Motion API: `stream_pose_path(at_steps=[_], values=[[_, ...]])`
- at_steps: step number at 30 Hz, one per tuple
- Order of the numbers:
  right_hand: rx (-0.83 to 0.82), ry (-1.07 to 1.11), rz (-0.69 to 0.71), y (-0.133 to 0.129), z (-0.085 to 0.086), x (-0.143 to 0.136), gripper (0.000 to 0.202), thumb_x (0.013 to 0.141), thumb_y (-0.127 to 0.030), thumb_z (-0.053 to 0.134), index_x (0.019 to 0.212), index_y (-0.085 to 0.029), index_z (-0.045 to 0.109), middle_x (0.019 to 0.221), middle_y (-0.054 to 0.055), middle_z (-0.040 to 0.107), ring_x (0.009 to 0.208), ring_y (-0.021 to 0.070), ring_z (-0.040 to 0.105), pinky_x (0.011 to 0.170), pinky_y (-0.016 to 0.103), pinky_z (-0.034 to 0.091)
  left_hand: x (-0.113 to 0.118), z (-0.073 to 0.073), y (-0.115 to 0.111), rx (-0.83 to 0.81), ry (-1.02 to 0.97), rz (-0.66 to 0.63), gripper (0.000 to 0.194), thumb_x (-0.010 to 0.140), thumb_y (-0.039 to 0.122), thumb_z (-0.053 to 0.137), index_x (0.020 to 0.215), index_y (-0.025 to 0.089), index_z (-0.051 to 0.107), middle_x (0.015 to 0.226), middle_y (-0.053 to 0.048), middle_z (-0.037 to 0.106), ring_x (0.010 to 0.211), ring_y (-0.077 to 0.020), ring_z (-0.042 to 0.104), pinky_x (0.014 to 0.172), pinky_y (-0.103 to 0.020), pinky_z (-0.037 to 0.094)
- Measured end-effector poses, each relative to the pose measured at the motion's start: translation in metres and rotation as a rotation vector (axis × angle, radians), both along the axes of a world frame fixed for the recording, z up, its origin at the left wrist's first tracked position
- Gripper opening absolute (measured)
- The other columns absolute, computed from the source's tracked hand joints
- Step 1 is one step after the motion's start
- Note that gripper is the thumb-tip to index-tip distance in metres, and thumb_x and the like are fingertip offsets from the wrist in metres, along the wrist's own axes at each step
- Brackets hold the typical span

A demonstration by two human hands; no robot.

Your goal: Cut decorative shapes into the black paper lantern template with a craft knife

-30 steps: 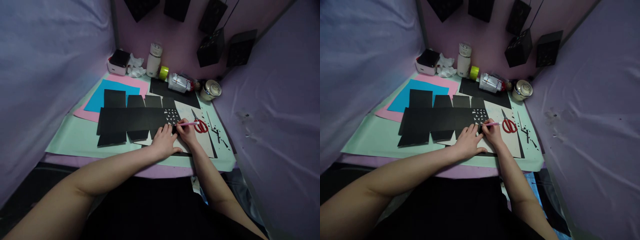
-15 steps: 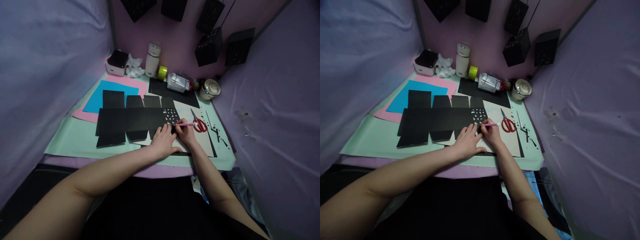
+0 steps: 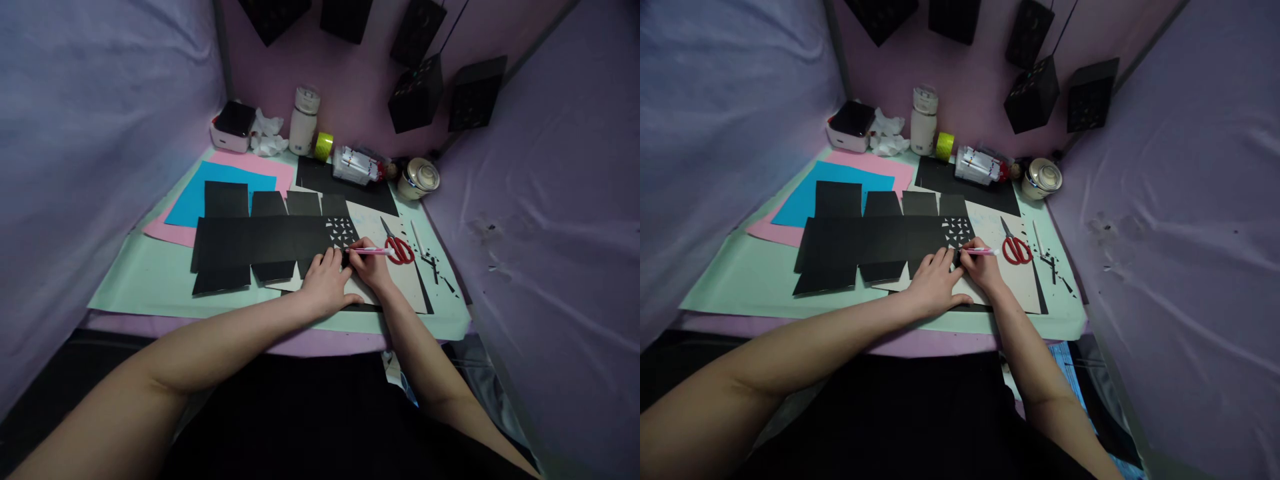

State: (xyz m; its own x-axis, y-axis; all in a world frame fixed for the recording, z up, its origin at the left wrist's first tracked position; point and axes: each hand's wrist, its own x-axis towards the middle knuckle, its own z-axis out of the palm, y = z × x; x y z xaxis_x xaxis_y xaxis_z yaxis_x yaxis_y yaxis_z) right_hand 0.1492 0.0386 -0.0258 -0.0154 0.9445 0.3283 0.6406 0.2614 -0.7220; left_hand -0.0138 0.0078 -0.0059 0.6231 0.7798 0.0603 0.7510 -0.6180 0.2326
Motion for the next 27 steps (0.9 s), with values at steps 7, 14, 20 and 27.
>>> stream_pose_path(at_steps=[7,14,20,27], values=[[-0.006,0.017,-0.005,-0.0023,0.0019,0.0005,0.008,0.081,-0.03,0.055,0.082,-0.022,0.057,0.074,0.001,0.064,0.067,0.0181,0.058,0.063,0.031,0.045,-0.0002,-0.001,0.0001,0.006,-0.002,0.001,0.08,0.084,0.075,0.045,0.14,0.018,0.05,0.151,-0.02,0.037,0.141,-0.0377,0.028,0.112,-0.049,0.024],[-0.012,0.025,-0.006,-0.0012,-0.0021,0.0014,0.01,0.082,-0.032,0.056,0.081,-0.022,0.057,0.073,0.001,0.064,0.066,0.0175,0.057,0.062,0.03,0.044,-0.0004,-0.0004,0.0004,0.001,-0.008,-0.007,0.079,0.085,0.073,0.047,0.139,0.016,0.05,0.151,-0.021,0.037,0.141,-0.0383,0.028,0.111,-0.05,0.025],[-0.007,0.035,0.012,-0.0015,-0.0021,0.0011,0.009,0.082,-0.029,0.055,0.082,-0.021,0.057,0.074,0.001,0.063,0.065,0.0169,0.057,0.062,0.029,0.045,-0.0011,-0.0014,0.001,0.005,-0.021,-0.007,0.079,0.082,0.072,0.053,0.138,0.016,0.052,0.15,-0.022,0.037,0.14,-0.0384,0.029,0.111,-0.051,0.025],[-0.004,0.053,0.013,-0.0008,-0.0049,0.0008,0.01,0.083,-0.03,0.054,0.082,-0.021,0.057,0.072,0.001,0.064,0.063,0.0169,0.057,0.059,0.028,0.044,-0.0008,-0.004,0.0023,0.007,-0.036,0.01,0.082,0.079,0.074,0.055,0.14,0.019,0.05,0.149,-0.023,0.038,0.14,-0.0386,0.03,0.112,-0.055,0.023]])
